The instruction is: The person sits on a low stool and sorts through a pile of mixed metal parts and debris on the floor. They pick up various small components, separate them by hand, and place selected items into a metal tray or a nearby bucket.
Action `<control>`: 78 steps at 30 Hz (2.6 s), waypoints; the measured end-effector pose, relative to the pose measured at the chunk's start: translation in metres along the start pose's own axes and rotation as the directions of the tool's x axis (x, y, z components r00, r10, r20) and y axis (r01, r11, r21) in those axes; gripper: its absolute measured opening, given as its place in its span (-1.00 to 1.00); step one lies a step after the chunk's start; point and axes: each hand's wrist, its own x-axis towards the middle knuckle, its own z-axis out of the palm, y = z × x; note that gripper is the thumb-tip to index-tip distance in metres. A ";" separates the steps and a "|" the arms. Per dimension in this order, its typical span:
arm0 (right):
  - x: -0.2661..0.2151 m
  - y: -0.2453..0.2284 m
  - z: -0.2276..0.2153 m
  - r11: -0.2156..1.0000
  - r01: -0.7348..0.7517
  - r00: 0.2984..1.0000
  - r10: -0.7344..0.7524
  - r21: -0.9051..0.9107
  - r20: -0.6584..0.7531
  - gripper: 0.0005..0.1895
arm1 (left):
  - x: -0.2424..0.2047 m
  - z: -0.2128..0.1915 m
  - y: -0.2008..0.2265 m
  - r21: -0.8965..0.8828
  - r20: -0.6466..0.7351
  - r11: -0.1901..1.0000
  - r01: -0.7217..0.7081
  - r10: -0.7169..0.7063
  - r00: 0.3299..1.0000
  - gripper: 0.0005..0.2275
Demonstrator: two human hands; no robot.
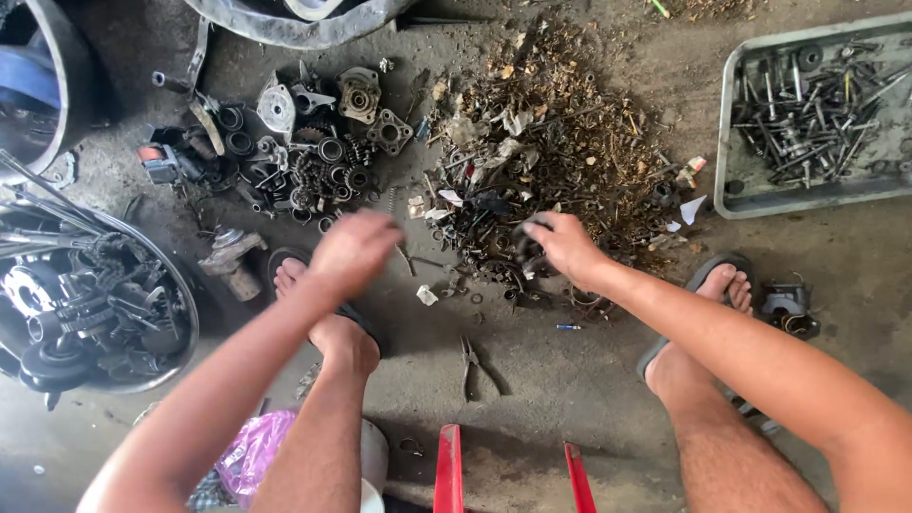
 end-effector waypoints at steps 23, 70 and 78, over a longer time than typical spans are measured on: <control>0.050 0.062 -0.032 0.423 0.435 0.879 -0.391 -0.795 0.273 -0.65 | 0.057 -0.016 0.045 -0.728 -0.481 0.458 -0.510 0.189 0.856 -0.60; -0.344 -0.090 -0.079 0.696 0.528 0.811 -0.241 0.487 -0.534 -0.72 | -0.164 -0.408 0.071 -0.691 -0.260 -0.721 -0.057 0.174 0.950 -0.86; -0.366 -0.021 -0.039 0.614 0.561 0.784 -0.179 0.556 -0.594 -0.70 | -0.260 -0.382 0.091 -0.688 -0.056 -0.720 -0.091 -0.073 0.996 -0.77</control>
